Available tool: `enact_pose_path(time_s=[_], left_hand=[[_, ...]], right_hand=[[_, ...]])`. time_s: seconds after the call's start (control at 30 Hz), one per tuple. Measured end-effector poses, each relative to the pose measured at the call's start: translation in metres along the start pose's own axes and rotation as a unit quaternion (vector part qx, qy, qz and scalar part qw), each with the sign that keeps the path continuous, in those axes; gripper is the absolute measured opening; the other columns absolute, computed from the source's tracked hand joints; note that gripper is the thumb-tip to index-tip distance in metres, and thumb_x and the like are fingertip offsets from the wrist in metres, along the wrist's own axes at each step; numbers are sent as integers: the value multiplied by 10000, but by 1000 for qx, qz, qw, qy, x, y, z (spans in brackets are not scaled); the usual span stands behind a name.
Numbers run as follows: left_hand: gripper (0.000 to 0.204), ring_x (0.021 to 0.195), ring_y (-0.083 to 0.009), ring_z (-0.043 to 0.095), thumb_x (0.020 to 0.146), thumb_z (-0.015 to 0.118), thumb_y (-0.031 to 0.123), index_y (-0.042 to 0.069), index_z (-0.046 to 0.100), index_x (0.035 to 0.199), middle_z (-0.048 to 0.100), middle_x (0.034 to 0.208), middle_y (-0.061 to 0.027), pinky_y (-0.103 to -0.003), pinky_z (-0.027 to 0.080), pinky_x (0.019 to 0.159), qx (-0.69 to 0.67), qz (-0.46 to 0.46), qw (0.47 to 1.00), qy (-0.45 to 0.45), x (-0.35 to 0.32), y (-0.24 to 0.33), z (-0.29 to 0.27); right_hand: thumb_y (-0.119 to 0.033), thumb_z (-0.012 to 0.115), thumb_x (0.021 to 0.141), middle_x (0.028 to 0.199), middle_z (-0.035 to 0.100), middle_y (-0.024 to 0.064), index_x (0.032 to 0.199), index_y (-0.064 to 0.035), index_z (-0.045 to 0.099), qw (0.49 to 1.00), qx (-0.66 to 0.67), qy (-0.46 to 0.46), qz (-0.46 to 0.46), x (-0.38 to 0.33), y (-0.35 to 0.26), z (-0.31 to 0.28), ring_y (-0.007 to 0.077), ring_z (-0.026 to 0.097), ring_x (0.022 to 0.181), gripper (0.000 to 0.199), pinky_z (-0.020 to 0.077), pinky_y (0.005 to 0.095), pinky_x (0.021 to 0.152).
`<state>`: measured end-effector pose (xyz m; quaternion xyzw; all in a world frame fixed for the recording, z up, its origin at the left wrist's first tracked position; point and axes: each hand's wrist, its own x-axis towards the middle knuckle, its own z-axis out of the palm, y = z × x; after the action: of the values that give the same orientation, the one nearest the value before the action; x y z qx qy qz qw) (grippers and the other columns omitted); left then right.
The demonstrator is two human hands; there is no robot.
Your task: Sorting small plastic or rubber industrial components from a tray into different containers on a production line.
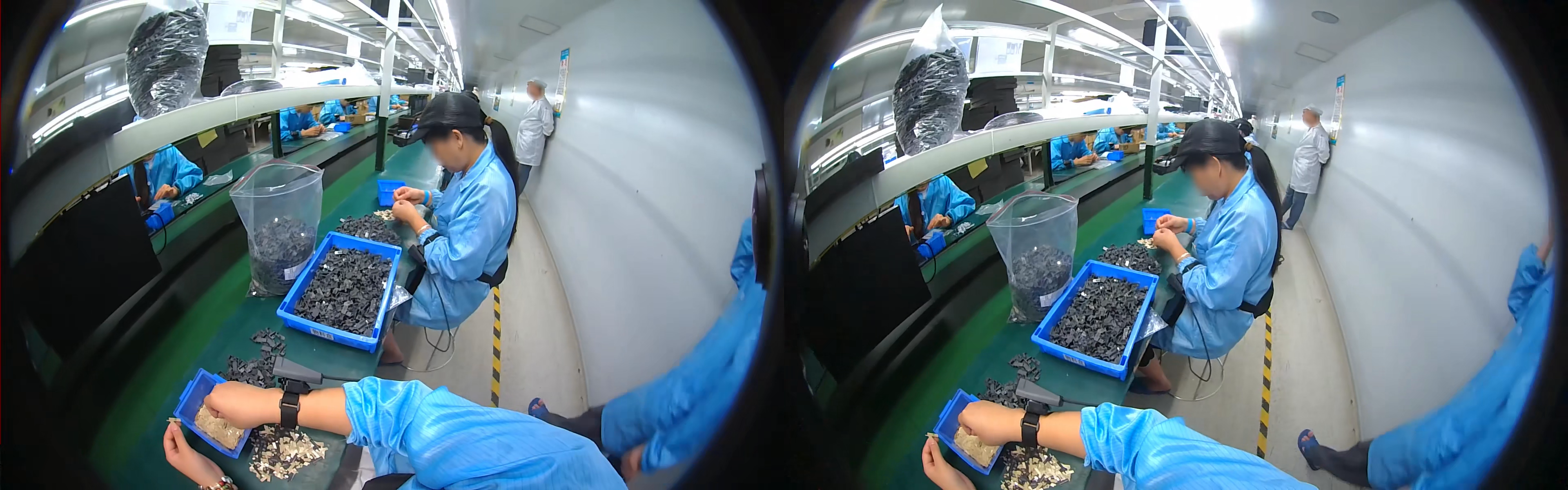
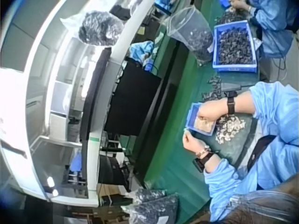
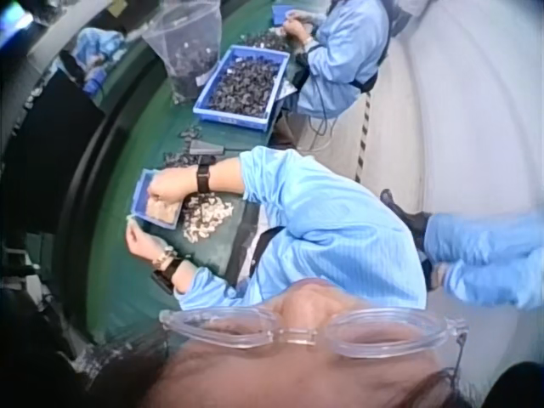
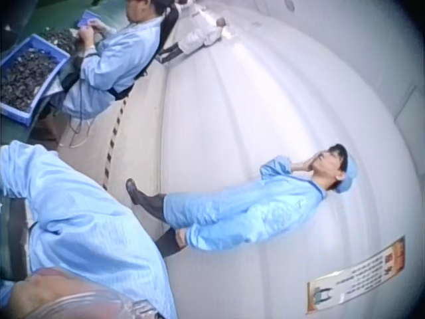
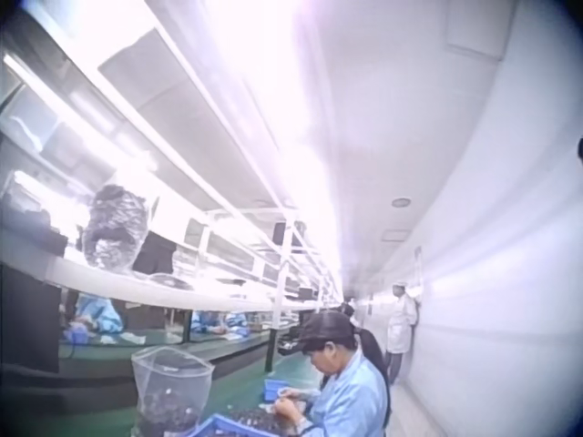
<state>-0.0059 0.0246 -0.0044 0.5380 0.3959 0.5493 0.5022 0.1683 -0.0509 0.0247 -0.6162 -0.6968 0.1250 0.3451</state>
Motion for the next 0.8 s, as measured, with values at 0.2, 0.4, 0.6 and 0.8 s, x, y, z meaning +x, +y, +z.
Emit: enact_pose_path(time_s=[0.2,0.4,0.6,0.8], left_hand=[[266,942,-245,625,880,677,154,-68,686,1027,693,1027,-145,-349,485,880,-37,-10,999,16,1,-4,0],[148,875,-109,592,950,589,100,-33,652,971,672,952,-59,-256,458,829,-104,25,993,-54,12,-30,8],[36,909,-164,586,855,638,-15,-45,658,858,660,912,-89,-306,454,854,-76,73,989,-104,-2,-20,12],[20,893,-203,596,818,662,-24,-44,662,820,664,888,-107,-328,457,852,6,142,981,-130,-13,-8,18]], right_hand=[[-12,601,694,734,624,204,779,12,631,999,4,45,-22,2,1,2,388,614,735,93,472,444,643],[-68,649,747,727,642,193,791,5,665,996,19,91,-16,-9,1,-8,361,642,717,86,497,430,640],[-121,686,793,734,653,153,821,14,661,978,126,-160,-34,-48,-22,-24,297,638,670,140,487,380,600],[-110,625,839,773,634,169,925,-10,659,985,-33,-140,-96,-66,-27,-19,356,623,730,136,492,430,637]])
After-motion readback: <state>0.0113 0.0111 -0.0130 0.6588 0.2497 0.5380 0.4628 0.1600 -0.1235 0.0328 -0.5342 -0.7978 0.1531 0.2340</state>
